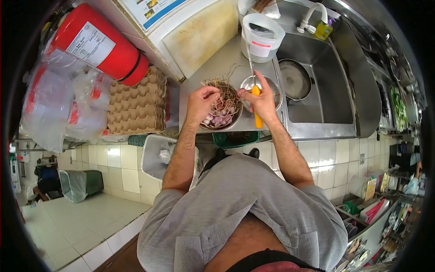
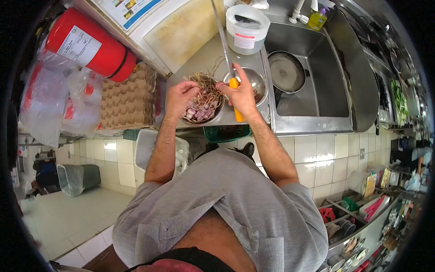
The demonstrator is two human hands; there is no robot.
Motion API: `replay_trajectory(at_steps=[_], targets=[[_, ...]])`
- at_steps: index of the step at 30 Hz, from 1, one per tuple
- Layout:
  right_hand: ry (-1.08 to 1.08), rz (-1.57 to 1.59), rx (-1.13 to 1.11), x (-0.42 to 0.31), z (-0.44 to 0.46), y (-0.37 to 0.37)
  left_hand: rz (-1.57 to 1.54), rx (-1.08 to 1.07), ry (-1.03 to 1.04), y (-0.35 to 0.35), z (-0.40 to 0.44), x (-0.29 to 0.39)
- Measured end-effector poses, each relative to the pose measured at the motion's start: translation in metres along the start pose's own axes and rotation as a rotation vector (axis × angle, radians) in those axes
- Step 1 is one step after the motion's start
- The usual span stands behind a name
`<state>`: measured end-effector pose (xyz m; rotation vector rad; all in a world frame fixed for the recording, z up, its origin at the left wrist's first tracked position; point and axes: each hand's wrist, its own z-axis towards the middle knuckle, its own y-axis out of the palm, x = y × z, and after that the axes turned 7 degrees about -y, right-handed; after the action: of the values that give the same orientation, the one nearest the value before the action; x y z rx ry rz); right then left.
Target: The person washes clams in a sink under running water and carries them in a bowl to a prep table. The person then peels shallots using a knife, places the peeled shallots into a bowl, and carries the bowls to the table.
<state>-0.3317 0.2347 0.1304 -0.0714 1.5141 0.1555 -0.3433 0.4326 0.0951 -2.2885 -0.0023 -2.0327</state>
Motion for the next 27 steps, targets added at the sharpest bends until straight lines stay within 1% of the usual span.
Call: replay_trajectory(at_steps=[1, 3, 5, 7, 8, 10, 11, 13, 14, 15, 17, 18, 19, 21, 22, 23, 25, 26, 27], targets=[[-0.006, 0.028, 0.048, -0.001, -0.002, -0.001, 0.094, 0.018, 0.045, -0.001, 0.001, 0.003], [0.001, 0.029, 0.086, -0.002, -0.007, -0.004, 0.145, 0.012, 0.050, -0.002, 0.000, 0.012], [-0.004, -0.039, 0.137, 0.001, -0.013, -0.010, 0.194, 0.007, 0.052, -0.003, 0.000, 0.017], [0.021, -0.017, 0.162, 0.000, -0.021, -0.015, 0.458, -0.012, 0.283, -0.008, 0.002, 0.019], [0.017, -0.034, 0.182, 0.001, -0.025, -0.018, 0.453, -0.017, 0.277, -0.010, 0.002, 0.019], [0.007, -0.065, 0.214, 0.004, -0.031, -0.025, 0.700, -0.138, 0.410, -0.011, -0.001, 0.018], [0.008, -0.066, 0.206, 0.003, -0.034, -0.027, 0.698, -0.130, 0.406, -0.009, -0.004, 0.015], [0.051, -0.069, 0.195, -0.004, -0.037, -0.030, 0.725, -0.192, 0.369, -0.002, -0.009, 0.006], [0.049, -0.070, 0.180, -0.003, -0.037, -0.034, 0.884, -0.164, 0.333, 0.004, -0.015, 0.002], [0.041, -0.070, 0.149, 0.000, -0.037, -0.038, 0.884, -0.149, 0.330, 0.009, -0.016, 0.001], [0.025, -0.062, 0.113, 0.000, -0.036, -0.045, 1.127, -0.171, 0.220, 0.017, -0.015, -0.001], [0.028, -0.075, 0.097, -0.003, -0.036, -0.048, 1.113, -0.093, 0.272, 0.018, -0.010, -0.015], [0.037, -0.088, 0.082, -0.004, -0.037, -0.051, 1.118, -0.088, 0.272, 0.017, -0.004, -0.013], [0.039, -0.086, 0.073, -0.003, -0.040, -0.059, 1.126, -0.206, 0.086, 0.016, 0.005, -0.010], [0.033, -0.088, 0.067, -0.002, -0.039, -0.063, 1.078, -0.111, 0.111, 0.017, 0.005, -0.008], [0.030, -0.085, 0.061, -0.001, -0.038, -0.067, 1.080, -0.104, 0.109, 0.013, 0.009, -0.005], [0.049, -0.131, 0.064, 0.002, -0.039, -0.076, 0.762, -0.014, 0.155, 0.006, 0.010, 0.009], [0.048, -0.127, 0.058, 0.004, -0.039, -0.080, 0.744, 0.082, 0.135, 0.007, 0.004, 0.022], [0.043, -0.095, 0.067, 0.007, -0.038, -0.083, 0.747, 0.087, 0.133, 0.006, 0.002, 0.033]])
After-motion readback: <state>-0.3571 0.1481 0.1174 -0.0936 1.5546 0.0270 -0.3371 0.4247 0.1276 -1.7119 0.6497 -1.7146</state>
